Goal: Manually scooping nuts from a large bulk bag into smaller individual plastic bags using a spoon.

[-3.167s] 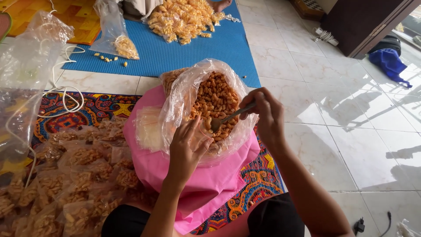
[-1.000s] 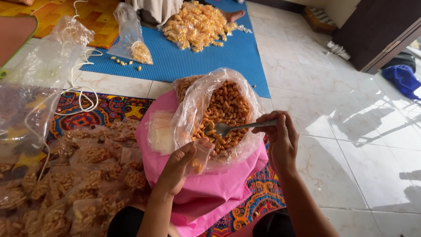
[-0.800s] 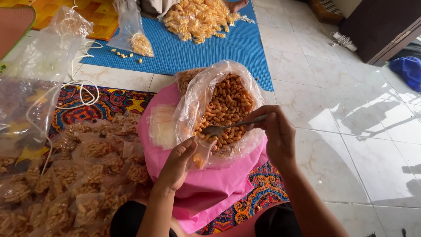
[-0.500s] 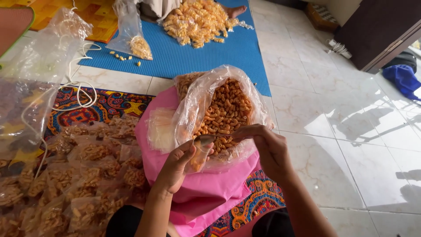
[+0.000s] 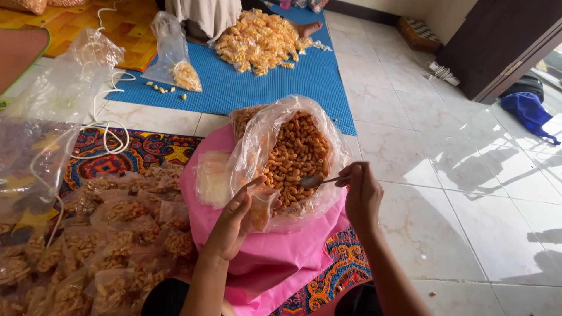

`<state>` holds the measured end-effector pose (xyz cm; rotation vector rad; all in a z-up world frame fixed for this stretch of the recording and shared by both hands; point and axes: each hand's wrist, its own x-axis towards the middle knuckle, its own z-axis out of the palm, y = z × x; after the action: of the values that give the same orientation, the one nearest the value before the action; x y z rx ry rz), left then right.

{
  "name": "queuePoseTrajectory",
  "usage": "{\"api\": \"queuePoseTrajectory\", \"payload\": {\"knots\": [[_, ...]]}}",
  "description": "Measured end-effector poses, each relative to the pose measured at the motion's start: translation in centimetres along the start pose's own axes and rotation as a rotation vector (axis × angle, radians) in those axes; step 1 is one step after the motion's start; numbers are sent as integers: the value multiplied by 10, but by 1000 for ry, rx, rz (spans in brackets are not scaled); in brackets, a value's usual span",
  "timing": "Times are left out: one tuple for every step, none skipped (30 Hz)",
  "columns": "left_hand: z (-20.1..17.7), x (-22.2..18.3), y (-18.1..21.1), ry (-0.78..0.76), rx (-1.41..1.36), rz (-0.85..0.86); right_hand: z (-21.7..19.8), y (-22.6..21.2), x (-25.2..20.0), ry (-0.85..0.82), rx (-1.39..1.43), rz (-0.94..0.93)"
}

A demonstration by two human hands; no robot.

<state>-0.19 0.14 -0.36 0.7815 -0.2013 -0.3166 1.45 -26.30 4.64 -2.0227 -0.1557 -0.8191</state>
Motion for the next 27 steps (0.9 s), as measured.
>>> {"api": "queuePoseTrajectory", "payload": {"knots": [[1, 2, 2, -4, 3, 6, 5, 6, -2, 3, 3, -6], [2, 1, 2, -12, 5, -5, 10, 11, -8, 13, 74, 22], [3, 0, 3, -19, 7, -16, 15, 18, -14, 23, 145, 51], [3, 0, 3, -22, 9, -19, 21, 26, -17, 27, 144, 52], [3, 0, 2, -16, 2, -8, 27, 35, -20, 15, 200, 81], [4, 0, 0, -12, -9, -2, 30, 45, -25, 6, 251, 113], [4, -1, 0, -18, -10, -10, 31, 41, -26, 13, 245, 118], [4, -1, 1, 0, -24, -25, 33, 37, -27, 13, 294, 150], [3, -2, 2, 19, -38, -40, 36, 33, -29, 13, 342, 182], [3, 0, 2, 23, -36, -35, 33, 36, -27, 9, 347, 180], [2, 2, 3, 11, -36, -45, 32, 39, -26, 40, 391, 188], [0, -2, 1, 14, -45, -54, 30, 41, -28, 55, 434, 204], [-5, -5, -2, 32, -50, -48, 30, 37, -28, 35, 438, 209], [-9, -2, -4, -1, -31, -40, 26, 36, -25, 57, 428, 182], [-11, 2, -7, -35, -12, -32, 22, 35, -21, 79, 419, 154], [-6, 3, -6, -36, -13, -35, 20, 31, -17, 81, 416, 156], [-1, 4, -5, 34, 11, -82, 18, 28, -13, 149, 302, 153], [3, 3, -3, 116, 34, -123, 20, 23, -9, 205, 193, 150], [6, 1, -1, 126, 32, -121, 18, 22, -8, 196, 196, 153], [10, 0, 0, 140, 23, -124, 16, 22, -5, 213, 224, 149], [13, -1, 1, 155, 13, -127, 14, 22, -2, 231, 253, 145], [13, 0, 1, 155, 12, -127, 14, 22, -1, 230, 252, 145], [13, 0, 1, 154, 13, -127, 13, 22, 0, 240, 276, 154], [12, -1, 1, 156, 14, -130, 13, 22, 0, 248, 299, 166], [14, -4, 2, 161, 11, -133, 12, 18, -1, 245, 298, 170], [15, -5, 3, 153, 6, -116, 12, 15, 0, 247, 324, 180], [16, -6, 5, 146, 1, -98, 11, 11, 1, 250, 350, 191]]}}
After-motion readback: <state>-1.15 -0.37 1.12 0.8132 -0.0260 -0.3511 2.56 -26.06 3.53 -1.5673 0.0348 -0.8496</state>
